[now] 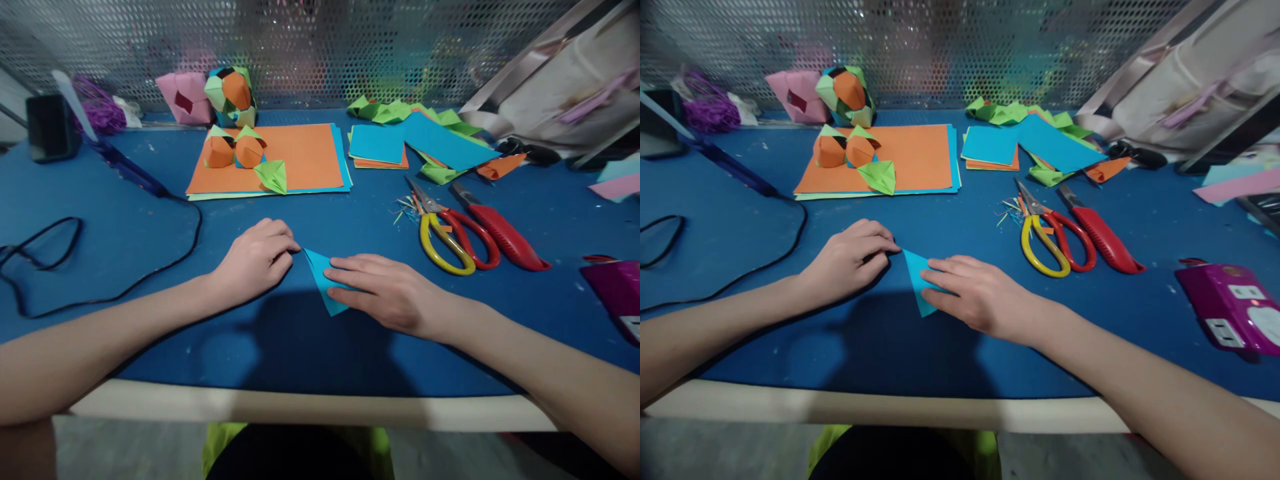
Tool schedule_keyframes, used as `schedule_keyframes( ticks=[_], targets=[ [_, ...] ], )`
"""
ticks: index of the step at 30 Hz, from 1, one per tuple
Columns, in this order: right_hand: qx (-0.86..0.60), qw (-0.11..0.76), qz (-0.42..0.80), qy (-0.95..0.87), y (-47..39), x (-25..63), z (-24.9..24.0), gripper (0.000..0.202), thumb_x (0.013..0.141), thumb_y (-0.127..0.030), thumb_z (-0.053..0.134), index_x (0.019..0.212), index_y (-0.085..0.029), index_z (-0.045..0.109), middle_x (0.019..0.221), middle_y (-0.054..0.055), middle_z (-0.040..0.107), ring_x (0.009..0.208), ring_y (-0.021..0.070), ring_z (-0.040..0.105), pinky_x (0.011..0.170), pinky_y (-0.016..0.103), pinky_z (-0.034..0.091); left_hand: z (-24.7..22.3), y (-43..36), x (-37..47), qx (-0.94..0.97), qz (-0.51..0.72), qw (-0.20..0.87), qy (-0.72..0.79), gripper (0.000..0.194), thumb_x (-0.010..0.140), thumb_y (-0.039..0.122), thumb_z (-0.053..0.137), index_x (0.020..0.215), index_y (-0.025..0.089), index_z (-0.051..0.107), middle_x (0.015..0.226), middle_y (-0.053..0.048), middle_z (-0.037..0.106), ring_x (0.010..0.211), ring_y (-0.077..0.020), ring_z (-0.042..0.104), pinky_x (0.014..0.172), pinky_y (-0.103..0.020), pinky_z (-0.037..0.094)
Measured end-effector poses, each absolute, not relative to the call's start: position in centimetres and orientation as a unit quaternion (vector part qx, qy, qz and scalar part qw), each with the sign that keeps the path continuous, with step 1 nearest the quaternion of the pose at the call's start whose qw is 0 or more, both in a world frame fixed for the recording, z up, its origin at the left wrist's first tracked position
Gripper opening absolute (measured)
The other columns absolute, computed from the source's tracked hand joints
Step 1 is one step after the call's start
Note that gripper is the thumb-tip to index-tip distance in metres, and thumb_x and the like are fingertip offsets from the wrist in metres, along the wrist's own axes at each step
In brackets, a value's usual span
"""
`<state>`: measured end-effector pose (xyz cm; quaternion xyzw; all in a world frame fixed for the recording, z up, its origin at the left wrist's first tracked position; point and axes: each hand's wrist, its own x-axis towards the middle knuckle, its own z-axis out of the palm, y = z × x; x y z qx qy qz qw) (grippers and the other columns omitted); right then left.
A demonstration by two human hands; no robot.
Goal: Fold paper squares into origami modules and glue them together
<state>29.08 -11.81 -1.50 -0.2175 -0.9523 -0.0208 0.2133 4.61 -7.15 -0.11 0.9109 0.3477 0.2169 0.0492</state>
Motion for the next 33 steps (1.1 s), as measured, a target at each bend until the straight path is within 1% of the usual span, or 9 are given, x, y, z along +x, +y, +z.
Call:
schedule_keyframes(
  ticks=[2,5,7,10,17,22,28,33],
  targets=[
    [-0.215,0.216,-0.022,-0.952,-11.8,29.0,-1.4,0.023,0.091,-0.015,0.048,0.103,-0.017,0.068,0.113,0.007,0.068,0.112,0.0240,0.059,0.091,0.040,0.051,0.0,-7.3,4.6,0.912,0.221,0.046,0.342,0.023,0.082,0.011,0.044,0.084,0.013,0.067,0.085,-0.008,0.065,0.080,-0.0189,0.056,0.074,-0.033,0.049],
    [-0.234,0.223,-0.008,-0.946,-11.8,28.9,-1.3,0.023,0.092,-0.019,0.048,0.103,-0.016,0.068,0.111,0.008,0.068,0.111,0.0223,0.059,0.091,0.037,0.051,0.1,-7.5,4.7,0.912,0.237,0.030,0.334,0.021,0.083,0.011,0.045,0.086,0.011,0.066,0.085,-0.009,0.065,0.081,-0.0187,0.057,0.074,-0.032,0.049],
    [-0.243,0.230,0.001,-0.942,-11.8,28.8,-1.3,0.024,0.093,-0.020,0.047,0.103,-0.015,0.068,0.110,0.008,0.069,0.110,0.0216,0.060,0.090,0.036,0.051,0.2,-7.6,4.8,0.907,0.255,0.020,0.334,0.020,0.086,0.013,0.046,0.091,0.011,0.066,0.087,-0.009,0.065,0.082,-0.0176,0.058,0.076,-0.030,0.049],
    [-0.228,0.236,-0.002,-0.945,-11.8,28.7,-1.2,0.024,0.093,-0.019,0.046,0.101,-0.015,0.068,0.108,0.008,0.070,0.108,0.0228,0.061,0.088,0.038,0.052,0.1,-7.3,4.9,0.911,0.263,0.010,0.317,0.020,0.088,0.018,0.048,0.095,0.012,0.066,0.087,-0.009,0.065,0.081,-0.0165,0.058,0.074,-0.029,0.048],
    [-0.247,0.234,0.002,-0.940,-11.8,28.7,-1.5,0.023,0.093,-0.022,0.047,0.103,-0.017,0.068,0.110,0.008,0.069,0.111,0.0205,0.059,0.091,0.036,0.051,-0.2,-6.4,5.1,0.926,0.223,-0.002,0.304,0.023,0.090,0.022,0.046,0.089,0.016,0.067,0.084,-0.008,0.064,0.076,-0.0167,0.054,0.068,-0.029,0.046],
    [-0.255,0.233,-0.003,-0.938,-11.8,28.7,-1.7,0.022,0.092,-0.026,0.050,0.102,-0.021,0.068,0.113,0.007,0.067,0.111,0.0196,0.059,0.091,0.036,0.051,-0.2,-6.4,5.2,0.927,0.206,-0.004,0.313,0.025,0.091,0.023,0.044,0.087,0.017,0.068,0.084,-0.007,0.063,0.076,-0.0170,0.053,0.068,-0.029,0.045],
    [-0.199,0.211,-0.055,-0.955,-11.8,28.8,-1.0,0.025,0.093,-0.017,0.045,0.101,-0.018,0.068,0.109,0.007,0.069,0.107,0.0228,0.061,0.086,0.039,0.052,-0.2,-6.4,5.3,0.927,0.202,-0.003,0.317,0.026,0.091,0.022,0.043,0.086,0.016,0.068,0.084,-0.008,0.063,0.077,-0.0174,0.052,0.069,-0.030,0.045],
    [-0.203,0.203,-0.070,-0.955,-11.9,28.7,-0.7,0.026,0.093,-0.017,0.044,0.102,-0.019,0.068,0.110,0.006,0.068,0.108,0.0215,0.060,0.087,0.038,0.052,-0.1,-6.4,5.4,0.927,0.196,-0.002,0.321,0.027,0.091,0.022,0.043,0.087,0.015,0.068,0.084,-0.008,0.063,0.077,-0.0174,0.052,0.070,-0.030,0.045]
  ],
)
